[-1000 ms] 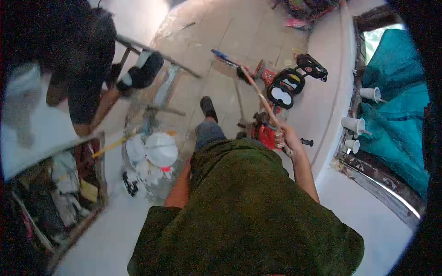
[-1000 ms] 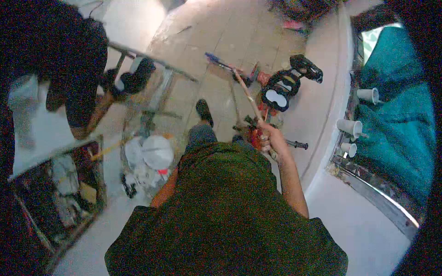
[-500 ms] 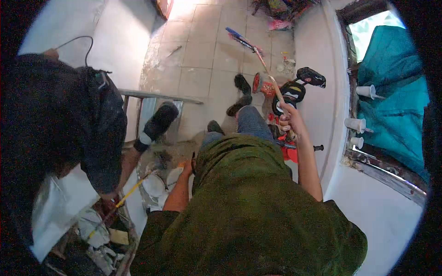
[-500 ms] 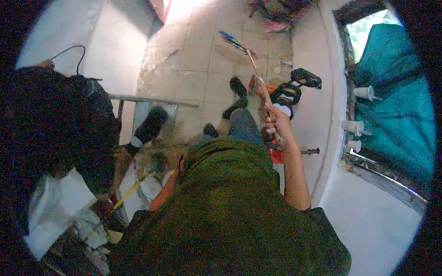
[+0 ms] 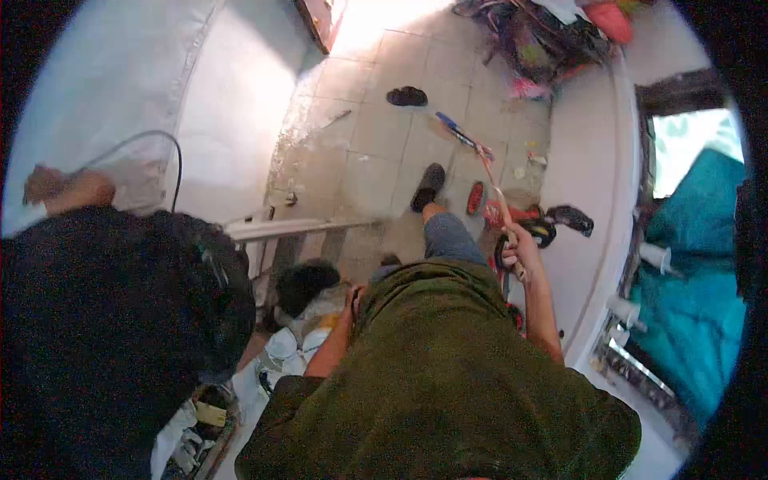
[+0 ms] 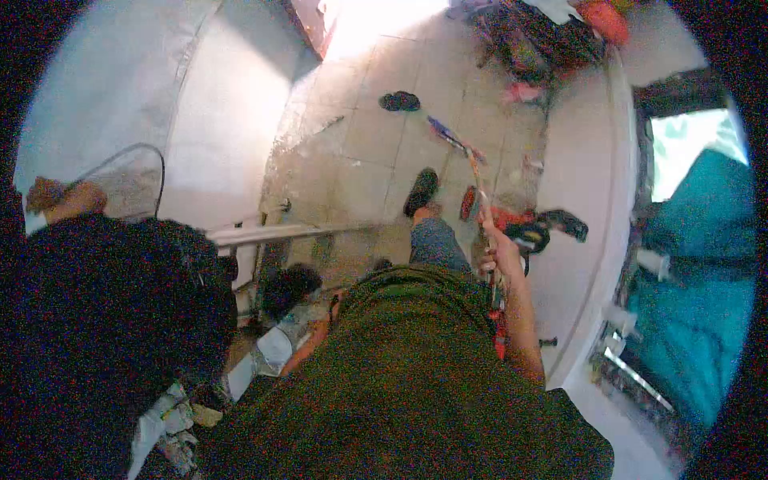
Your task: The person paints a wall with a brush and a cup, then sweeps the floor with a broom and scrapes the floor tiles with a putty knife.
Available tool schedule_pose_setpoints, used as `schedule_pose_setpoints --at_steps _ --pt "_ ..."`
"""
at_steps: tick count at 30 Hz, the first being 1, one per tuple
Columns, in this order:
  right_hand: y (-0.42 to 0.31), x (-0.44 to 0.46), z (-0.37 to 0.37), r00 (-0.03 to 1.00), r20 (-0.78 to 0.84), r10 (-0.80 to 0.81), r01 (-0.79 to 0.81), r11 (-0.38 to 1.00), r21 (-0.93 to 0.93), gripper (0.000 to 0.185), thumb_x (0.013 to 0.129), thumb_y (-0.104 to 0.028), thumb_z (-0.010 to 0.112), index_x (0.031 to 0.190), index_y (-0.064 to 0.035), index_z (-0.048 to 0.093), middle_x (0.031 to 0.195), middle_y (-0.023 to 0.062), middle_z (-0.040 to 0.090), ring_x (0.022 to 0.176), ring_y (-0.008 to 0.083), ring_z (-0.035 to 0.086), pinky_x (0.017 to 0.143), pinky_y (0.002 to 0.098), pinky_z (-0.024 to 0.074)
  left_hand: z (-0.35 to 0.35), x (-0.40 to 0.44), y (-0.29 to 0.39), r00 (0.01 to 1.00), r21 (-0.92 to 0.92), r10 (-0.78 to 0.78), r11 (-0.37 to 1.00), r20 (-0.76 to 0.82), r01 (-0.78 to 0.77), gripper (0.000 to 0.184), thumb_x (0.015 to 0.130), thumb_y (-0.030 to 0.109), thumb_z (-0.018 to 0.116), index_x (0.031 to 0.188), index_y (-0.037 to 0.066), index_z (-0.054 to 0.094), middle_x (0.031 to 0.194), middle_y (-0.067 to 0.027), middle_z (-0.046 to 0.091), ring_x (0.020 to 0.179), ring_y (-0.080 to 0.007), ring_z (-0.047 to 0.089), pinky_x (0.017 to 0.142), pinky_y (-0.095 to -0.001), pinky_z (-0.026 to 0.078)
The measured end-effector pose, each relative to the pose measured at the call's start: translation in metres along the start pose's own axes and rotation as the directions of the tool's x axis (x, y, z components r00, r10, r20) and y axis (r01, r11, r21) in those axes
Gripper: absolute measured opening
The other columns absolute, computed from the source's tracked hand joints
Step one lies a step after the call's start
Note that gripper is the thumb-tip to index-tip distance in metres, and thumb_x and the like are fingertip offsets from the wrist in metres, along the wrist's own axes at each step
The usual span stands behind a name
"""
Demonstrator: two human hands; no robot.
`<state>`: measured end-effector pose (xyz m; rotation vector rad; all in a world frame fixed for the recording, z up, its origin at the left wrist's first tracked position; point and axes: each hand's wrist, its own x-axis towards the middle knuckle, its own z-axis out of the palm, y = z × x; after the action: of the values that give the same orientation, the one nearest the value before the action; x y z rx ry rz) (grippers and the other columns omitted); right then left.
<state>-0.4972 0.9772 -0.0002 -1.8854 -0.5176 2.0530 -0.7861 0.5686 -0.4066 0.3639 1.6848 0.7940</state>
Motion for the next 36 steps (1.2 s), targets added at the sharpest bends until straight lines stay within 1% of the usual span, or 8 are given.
schedule_pose_setpoints --at_steps 5,11,17,22,28,30,32,36 --pt "-0.095 0.075 0.029 0.996 -0.031 -0.087 0.081 0.984 -0.161 0.029 0.096 -0.034 0.058 0.111 -0.0104 0.051 0.069 -0.0013 0.037 0.047 0.0067 0.031 0.039 0.0215 0.0268 -0.001 0.046 0.107 0.996 0.049 -0.073 0.996 -0.042 0.075 0.032 0.095 0.035 0.056 0.092 0.007 0.071 0.078 -0.0091 0.067 0.073 -0.0210 0.062 0.067 -0.0373 0.049" --pt "-0.202 0.156 0.051 0.999 -0.012 0.051 -0.053 0.990 -0.131 0.040 0.093 -0.043 0.064 0.107 -0.0094 0.048 0.078 0.0046 0.040 0.047 0.0072 0.031 0.039 0.0229 0.0288 -0.008 0.113 0.216 0.993 0.085 -0.082 0.992 -0.084 0.089 0.030 0.093 0.033 0.057 0.095 0.006 0.071 0.080 -0.0096 0.068 0.074 -0.0216 0.063 0.068 -0.0379 0.050" --pt "-0.307 0.225 0.073 0.998 0.045 0.041 -0.033 0.984 -0.172 0.039 0.093 -0.043 0.064 0.107 -0.0100 0.050 0.066 -0.0029 0.035 0.044 0.0067 0.029 0.036 0.0241 0.0277 -0.037 0.189 0.309 0.990 0.109 -0.083 0.989 -0.111 0.095 0.029 0.092 0.032 0.059 0.097 0.006 0.071 0.082 -0.0102 0.069 0.075 -0.0223 0.064 0.070 -0.0385 0.051" --pt "-0.401 0.250 0.149 0.993 0.062 0.102 -0.109 0.988 0.107 0.035 0.096 -0.039 0.058 0.109 -0.0083 0.048 0.062 -0.0062 0.031 0.043 0.0045 0.026 0.034 0.0211 0.0252 -0.080 0.294 0.378 0.994 0.179 -0.041 0.982 -0.102 0.059 0.029 0.091 0.031 0.060 0.099 0.006 0.071 0.083 -0.0107 0.070 0.076 -0.0228 0.065 0.071 -0.0391 0.052" --pt "-0.462 0.304 0.192 0.995 -0.073 0.062 -0.057 0.996 0.067 0.035 0.097 -0.036 0.058 0.111 -0.0074 0.045 0.061 -0.0072 0.029 0.043 0.0033 0.027 0.033 0.0188 0.0262 -0.157 0.403 0.510 0.984 0.375 0.145 0.922 -0.104 -0.097 0.028 0.090 0.029 0.061 0.102 0.006 0.071 0.085 -0.0112 0.071 0.077 -0.0234 0.066 0.073 -0.0397 0.052" --pt "-0.479 0.281 0.224 0.992 -0.100 0.075 -0.062 0.990 0.125 0.035 0.096 -0.036 0.059 0.111 -0.0077 0.045 0.061 -0.0074 0.028 0.042 0.0032 0.027 0.033 0.0186 0.0264 -0.204 0.420 0.565 0.996 0.476 0.042 0.880 -0.082 0.002 0.029 0.086 0.029 0.066 0.104 0.006 0.070 0.095 -0.0122 0.073 0.082 -0.0233 0.068 0.075 -0.0382 0.053" --pt "-0.492 0.287 0.250 0.989 -0.130 0.068 -0.044 0.983 0.179 0.035 0.096 -0.037 0.059 0.111 -0.0080 0.045 0.061 -0.0077 0.028 0.042 0.0031 0.027 0.034 0.0184 0.0265 -0.235 0.434 0.638 0.972 0.268 -0.080 0.953 -0.222 0.139 0.032 0.086 0.032 0.066 0.105 0.007 0.069 0.092 -0.0099 0.072 0.082 -0.0220 0.069 0.075 -0.0358 0.054" --pt "-0.509 0.322 0.265 0.994 -0.082 0.072 -0.063 0.992 0.107 0.036 0.096 -0.038 0.060 0.111 -0.0087 0.045 0.061 -0.0078 0.026 0.043 0.0033 0.025 0.034 0.0187 0.0255 -0.266 0.460 0.724 0.972 0.241 -0.019 0.967 -0.236 0.078 0.031 0.086 0.029 0.066 0.107 0.006 0.068 0.091 -0.0086 0.072 0.077 -0.0197 0.068 0.073 -0.0339 0.054"
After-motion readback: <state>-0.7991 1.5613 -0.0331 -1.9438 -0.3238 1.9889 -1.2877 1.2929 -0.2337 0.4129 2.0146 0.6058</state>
